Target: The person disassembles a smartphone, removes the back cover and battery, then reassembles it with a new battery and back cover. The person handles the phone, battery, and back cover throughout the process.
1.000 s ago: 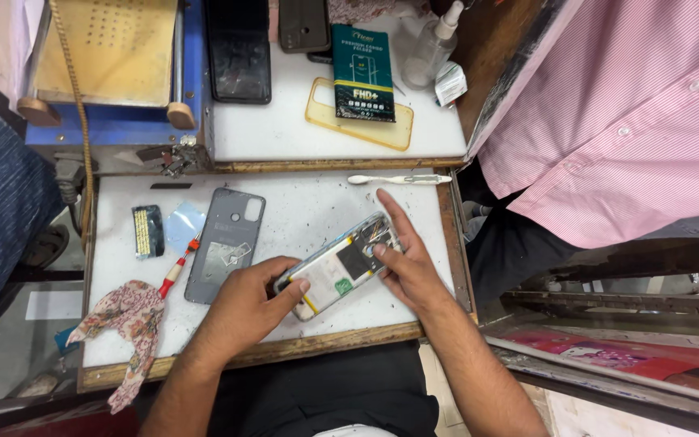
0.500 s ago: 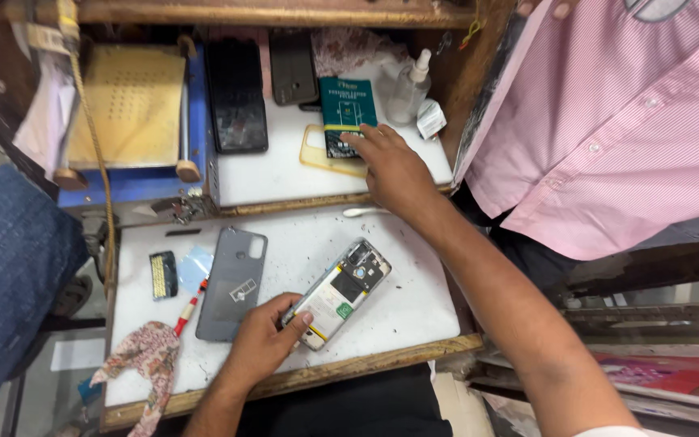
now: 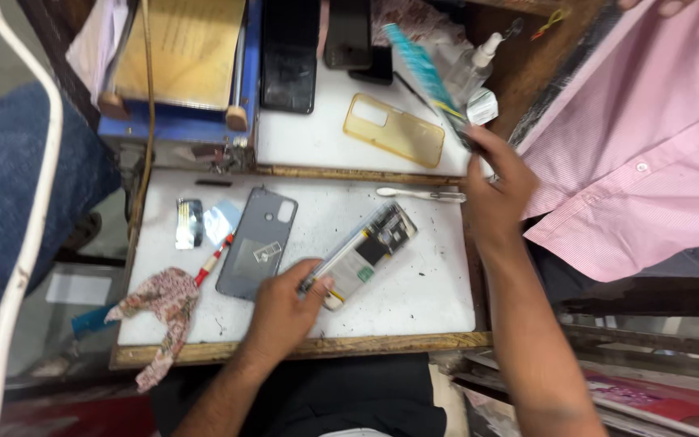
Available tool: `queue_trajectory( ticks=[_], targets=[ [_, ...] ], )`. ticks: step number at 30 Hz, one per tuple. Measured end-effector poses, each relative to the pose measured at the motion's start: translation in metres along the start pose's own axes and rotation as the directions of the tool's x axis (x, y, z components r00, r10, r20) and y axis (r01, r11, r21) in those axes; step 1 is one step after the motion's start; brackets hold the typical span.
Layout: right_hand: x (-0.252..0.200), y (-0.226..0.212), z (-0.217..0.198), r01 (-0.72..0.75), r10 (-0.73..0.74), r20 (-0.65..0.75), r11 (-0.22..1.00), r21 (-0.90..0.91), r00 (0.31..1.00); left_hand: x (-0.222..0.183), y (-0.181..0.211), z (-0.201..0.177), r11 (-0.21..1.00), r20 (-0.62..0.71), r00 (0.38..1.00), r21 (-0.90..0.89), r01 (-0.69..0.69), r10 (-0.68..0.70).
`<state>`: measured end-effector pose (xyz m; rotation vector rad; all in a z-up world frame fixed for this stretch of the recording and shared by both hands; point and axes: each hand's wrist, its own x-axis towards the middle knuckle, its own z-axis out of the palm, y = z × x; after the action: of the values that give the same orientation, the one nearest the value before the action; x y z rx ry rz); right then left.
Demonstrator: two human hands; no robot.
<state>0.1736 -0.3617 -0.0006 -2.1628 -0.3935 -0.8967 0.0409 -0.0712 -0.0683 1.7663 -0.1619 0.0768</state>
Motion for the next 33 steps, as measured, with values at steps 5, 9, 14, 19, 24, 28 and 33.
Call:
queue_trajectory(
  ticks=[5,9,14,19,24,28,33],
  targets=[
    [-0.074,0.01,-0.053,-0.232,0.254,-0.051,0.934,0.273,0.966,0.002,0.001,-0.027,0.946,-0.118,0.956,-0.219,0.24,-0.269],
    [-0.125,0.026,-0.074,-0.242,0.174,0.186,0.856,0.457,0.967,0.006,0.017,-0.054,0.937,-0.208,0.958,-0.329,0.121,-0.197],
    [-0.153,0.031,-0.074,-0.409,0.255,0.38,0.814,0.411,0.889,-0.01,0.026,-0.064,0.882,-0.185,0.932,-0.421,0.211,-0.311],
    [-0.136,0.016,-0.055,-0.217,0.102,0.562,0.966,0.142,0.821,-0.021,0.027,-0.062,0.975,-0.082,0.981,-0.154,0.161,-0.175],
    [-0.112,0.001,-0.042,-0.045,-0.019,0.678,0.996,0.078,0.735,-0.016,0.029,-0.044,0.958,0.164,0.945,0.069,0.277,-0.285],
    [-0.114,-0.013,-0.043,-0.328,0.303,0.568,0.943,-0.06,0.765,-0.009,0.032,-0.008,0.916,0.28,0.88,0.235,0.324,-0.384],
    [-0.134,-0.037,-0.053,-0.299,0.275,0.554,0.953,-0.05,0.786,-0.011,0.026,0.02,0.907,0.267,0.934,0.405,0.113,-0.236]
  ],
)
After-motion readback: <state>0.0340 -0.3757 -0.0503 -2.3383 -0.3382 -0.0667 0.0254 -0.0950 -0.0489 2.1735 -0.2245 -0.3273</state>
